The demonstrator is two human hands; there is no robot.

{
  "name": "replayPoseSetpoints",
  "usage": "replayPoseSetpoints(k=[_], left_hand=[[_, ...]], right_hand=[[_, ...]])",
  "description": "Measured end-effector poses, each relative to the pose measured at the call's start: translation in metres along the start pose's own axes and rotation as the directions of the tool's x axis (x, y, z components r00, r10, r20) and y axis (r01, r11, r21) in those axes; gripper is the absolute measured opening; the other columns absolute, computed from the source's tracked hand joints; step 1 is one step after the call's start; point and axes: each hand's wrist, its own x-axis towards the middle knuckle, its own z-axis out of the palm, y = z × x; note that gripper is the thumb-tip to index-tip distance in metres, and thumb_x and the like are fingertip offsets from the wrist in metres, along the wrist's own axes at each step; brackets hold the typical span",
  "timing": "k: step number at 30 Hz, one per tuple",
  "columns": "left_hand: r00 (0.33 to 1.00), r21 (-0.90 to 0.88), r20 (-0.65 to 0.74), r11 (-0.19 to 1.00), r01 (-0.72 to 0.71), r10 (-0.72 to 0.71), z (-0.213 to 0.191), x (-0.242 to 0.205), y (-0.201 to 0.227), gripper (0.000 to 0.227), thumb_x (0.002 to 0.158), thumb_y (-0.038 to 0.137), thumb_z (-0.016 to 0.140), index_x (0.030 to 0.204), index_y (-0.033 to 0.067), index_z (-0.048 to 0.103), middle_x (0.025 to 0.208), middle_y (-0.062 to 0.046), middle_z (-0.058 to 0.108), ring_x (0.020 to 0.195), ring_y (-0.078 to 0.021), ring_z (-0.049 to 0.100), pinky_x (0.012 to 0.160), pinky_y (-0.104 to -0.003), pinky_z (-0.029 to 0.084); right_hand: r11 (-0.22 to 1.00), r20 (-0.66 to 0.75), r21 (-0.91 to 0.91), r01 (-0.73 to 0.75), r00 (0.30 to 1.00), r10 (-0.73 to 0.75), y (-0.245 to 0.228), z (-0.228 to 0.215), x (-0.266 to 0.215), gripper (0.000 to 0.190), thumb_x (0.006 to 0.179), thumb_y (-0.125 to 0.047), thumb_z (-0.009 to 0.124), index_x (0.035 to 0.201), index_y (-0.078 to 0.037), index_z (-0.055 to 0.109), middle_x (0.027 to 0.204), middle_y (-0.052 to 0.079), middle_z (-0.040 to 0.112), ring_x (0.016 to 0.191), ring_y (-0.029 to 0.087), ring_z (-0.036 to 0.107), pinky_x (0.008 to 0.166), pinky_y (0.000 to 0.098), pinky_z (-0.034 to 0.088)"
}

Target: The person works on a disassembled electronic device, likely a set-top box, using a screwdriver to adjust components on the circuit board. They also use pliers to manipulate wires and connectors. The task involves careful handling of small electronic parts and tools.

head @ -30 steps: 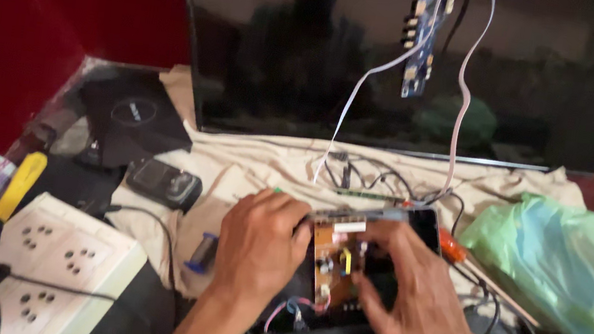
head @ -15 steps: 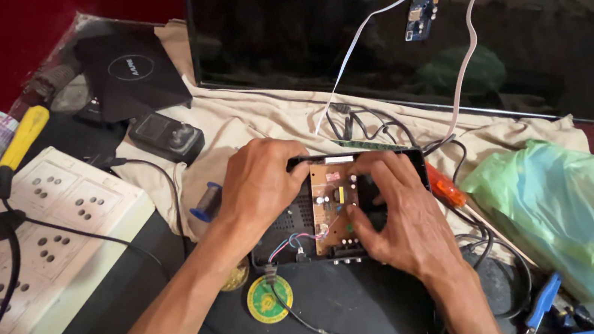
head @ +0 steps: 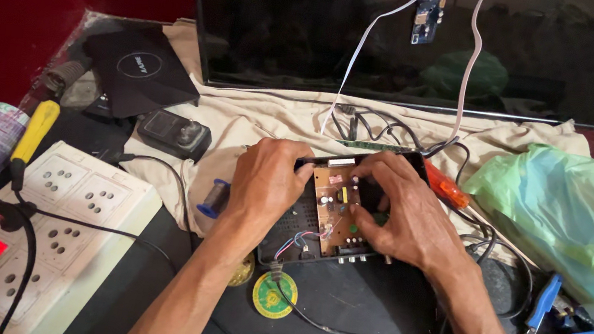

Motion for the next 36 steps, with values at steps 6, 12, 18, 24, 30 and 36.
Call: replayPoseSetpoints(k=[6, 12, 18, 24, 30, 36], left_hand=[[1.0, -0.002, 0.03, 1.0, -0.005, 0.005, 0.001, 0.0, -0.002, 0.015, 0.082, 0.013, 0.078, 0.097, 0.0083, 0.08, 0.082, -0.02, 0.074, 0.076, -0.0394, 0.073, 0.072, -0.048, 0.057], [0.997, -0.009, 0.021, 0.997, -0.073, 0.073, -0.001, 0.002, -0.004, 0.016, 0.08, 0.01, 0.078, 0.095, 0.0064, 0.08, 0.08, -0.022, 0.073, 0.077, -0.0421, 0.071, 0.07, -0.05, 0.056], [0.993, -0.021, 0.106, 0.998, 0.059, -0.056, -0.005, 0.0, 0.001, 0.022, 0.076, 0.007, 0.075, 0.098, 0.0087, 0.081, 0.076, -0.021, 0.074, 0.072, -0.0365, 0.074, 0.073, -0.043, 0.058], [0.994, -0.026, 0.068, 0.996, 0.083, -0.081, -0.006, 0.001, 0.004, 0.021, 0.074, 0.015, 0.082, 0.094, 0.0092, 0.082, 0.078, -0.02, 0.075, 0.074, -0.0357, 0.075, 0.072, -0.043, 0.058], [0.998, -0.061, 0.049, 0.998, 0.035, -0.032, -0.003, 0.0, -0.001, 0.019, 0.077, 0.012, 0.079, 0.096, 0.009, 0.082, 0.08, -0.018, 0.075, 0.074, -0.0352, 0.075, 0.072, -0.043, 0.057], [0.993, -0.021, 0.117, 1.0, 0.024, -0.021, -0.004, 0.001, -0.007, 0.031, 0.071, 0.004, 0.075, 0.101, 0.0096, 0.081, 0.082, -0.02, 0.075, 0.075, -0.0346, 0.075, 0.075, -0.042, 0.057]], right_hand=[[0.995, -0.008, -0.03, 0.093, 0.996, -0.094, 0.0, -0.001, 0.002, 0.042, 0.071, -0.014, 0.075, 0.109, -0.002, 0.063, 0.112, 0.013, 0.064, 0.106, 0.032, 0.062, 0.08, 0.0406, 0.055], [0.998, 0.089, 0.015, -0.067, 0.994, 0.066, -0.003, -0.003, 0.003, 0.044, 0.071, -0.016, 0.074, 0.113, -0.004, 0.064, 0.114, 0.012, 0.063, 0.097, 0.029, 0.065, 0.075, 0.0386, 0.058], [0.998, 0.037, -0.043, 0.046, 0.998, -0.045, -0.002, -0.002, 0.002, 0.045, 0.07, -0.015, 0.074, 0.113, -0.003, 0.066, 0.118, 0.015, 0.064, 0.109, 0.034, 0.062, 0.089, 0.0432, 0.054], [0.998, 0.03, -0.065, 0.022, 0.999, -0.02, 0.001, 0.001, 0.0, 0.047, 0.07, -0.017, 0.074, 0.114, -0.003, 0.067, 0.121, 0.017, 0.064, 0.112, 0.035, 0.062, 0.092, 0.0441, 0.053], [0.995, -0.007, -0.053, 0.087, 0.996, -0.087, 0.001, 0.002, -0.003, 0.044, 0.077, -0.018, 0.076, 0.119, -0.005, 0.071, 0.123, 0.016, 0.067, 0.116, 0.035, 0.063, 0.097, 0.0438, 0.052], [0.996, -0.011, -0.079, 0.032, 0.999, -0.033, -0.001, 0.002, -0.004, 0.048, 0.077, -0.017, 0.078, 0.12, 0.0, 0.068, 0.125, 0.019, 0.066, 0.115, 0.037, 0.062, 0.094, 0.0453, 0.051]])
